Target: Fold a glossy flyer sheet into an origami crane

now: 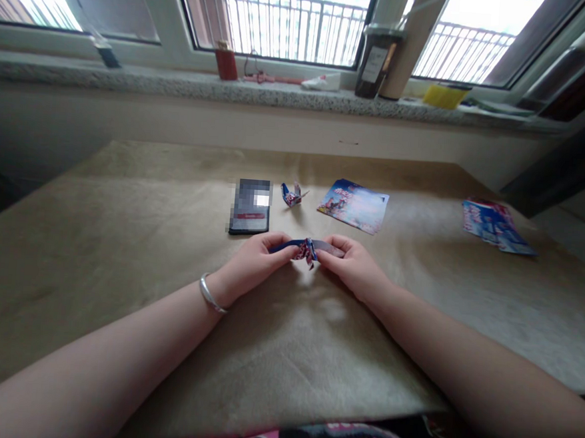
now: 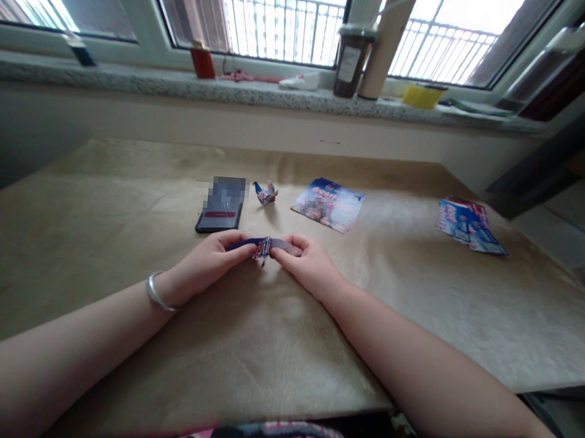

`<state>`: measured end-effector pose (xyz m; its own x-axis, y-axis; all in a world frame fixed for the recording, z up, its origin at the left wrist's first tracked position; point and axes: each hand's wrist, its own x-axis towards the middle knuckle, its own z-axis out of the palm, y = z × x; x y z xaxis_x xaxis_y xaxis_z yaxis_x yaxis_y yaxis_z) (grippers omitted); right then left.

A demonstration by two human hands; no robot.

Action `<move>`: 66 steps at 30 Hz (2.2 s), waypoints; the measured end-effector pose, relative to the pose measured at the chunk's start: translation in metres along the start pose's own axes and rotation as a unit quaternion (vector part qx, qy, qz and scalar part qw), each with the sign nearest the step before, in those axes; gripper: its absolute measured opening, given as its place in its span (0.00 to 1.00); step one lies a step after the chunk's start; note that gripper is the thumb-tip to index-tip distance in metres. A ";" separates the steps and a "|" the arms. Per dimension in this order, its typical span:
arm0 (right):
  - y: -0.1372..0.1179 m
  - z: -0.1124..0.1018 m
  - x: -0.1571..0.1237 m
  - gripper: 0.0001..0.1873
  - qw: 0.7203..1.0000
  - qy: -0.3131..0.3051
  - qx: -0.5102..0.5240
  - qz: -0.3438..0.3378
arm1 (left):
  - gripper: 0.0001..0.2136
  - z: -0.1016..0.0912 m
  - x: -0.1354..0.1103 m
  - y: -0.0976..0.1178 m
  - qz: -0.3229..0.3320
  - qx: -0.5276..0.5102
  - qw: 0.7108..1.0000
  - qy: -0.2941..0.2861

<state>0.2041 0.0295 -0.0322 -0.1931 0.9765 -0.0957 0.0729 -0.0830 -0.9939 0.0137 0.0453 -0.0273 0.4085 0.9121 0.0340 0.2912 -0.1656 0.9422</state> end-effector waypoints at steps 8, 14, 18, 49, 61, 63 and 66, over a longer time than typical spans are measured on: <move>0.001 0.000 0.002 0.18 0.999 0.026 -0.029 -0.011 | 0.16 0.005 0.002 -0.002 0.009 -0.046 0.998 0.030; 0.002 0.001 0.002 0.18 0.999 0.022 -0.044 -0.021 | 0.11 0.006 0.002 -0.002 0.044 -0.068 0.997 0.010; 0.002 0.003 0.001 0.18 0.997 0.023 -0.054 -0.041 | 0.10 0.007 -0.002 -0.001 0.088 -0.016 0.996 0.024; -0.009 0.002 -0.001 0.22 1.000 -0.018 -0.012 -0.002 | 0.13 0.005 -0.002 0.001 0.040 -0.018 0.999 0.011; -0.004 0.001 -0.003 0.21 0.998 -0.044 0.049 0.021 | 0.12 0.006 0.002 -0.003 -0.069 -0.256 0.964 0.017; -0.002 0.000 -0.001 0.22 0.996 -0.034 0.074 0.028 | 0.12 0.007 0.003 -0.004 -0.078 -0.293 0.953 0.014; 0.001 -0.001 0.001 0.22 0.994 -0.023 0.095 0.039 | 0.13 0.008 0.003 -0.004 -0.083 -0.332 0.939 0.011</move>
<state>0.2052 0.0310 -0.0336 -0.2396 0.9556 -0.1718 -0.0959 -0.1994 -0.9752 0.0203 0.0457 -0.0333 0.3860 0.9131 -0.1312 -0.2581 0.2434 0.9350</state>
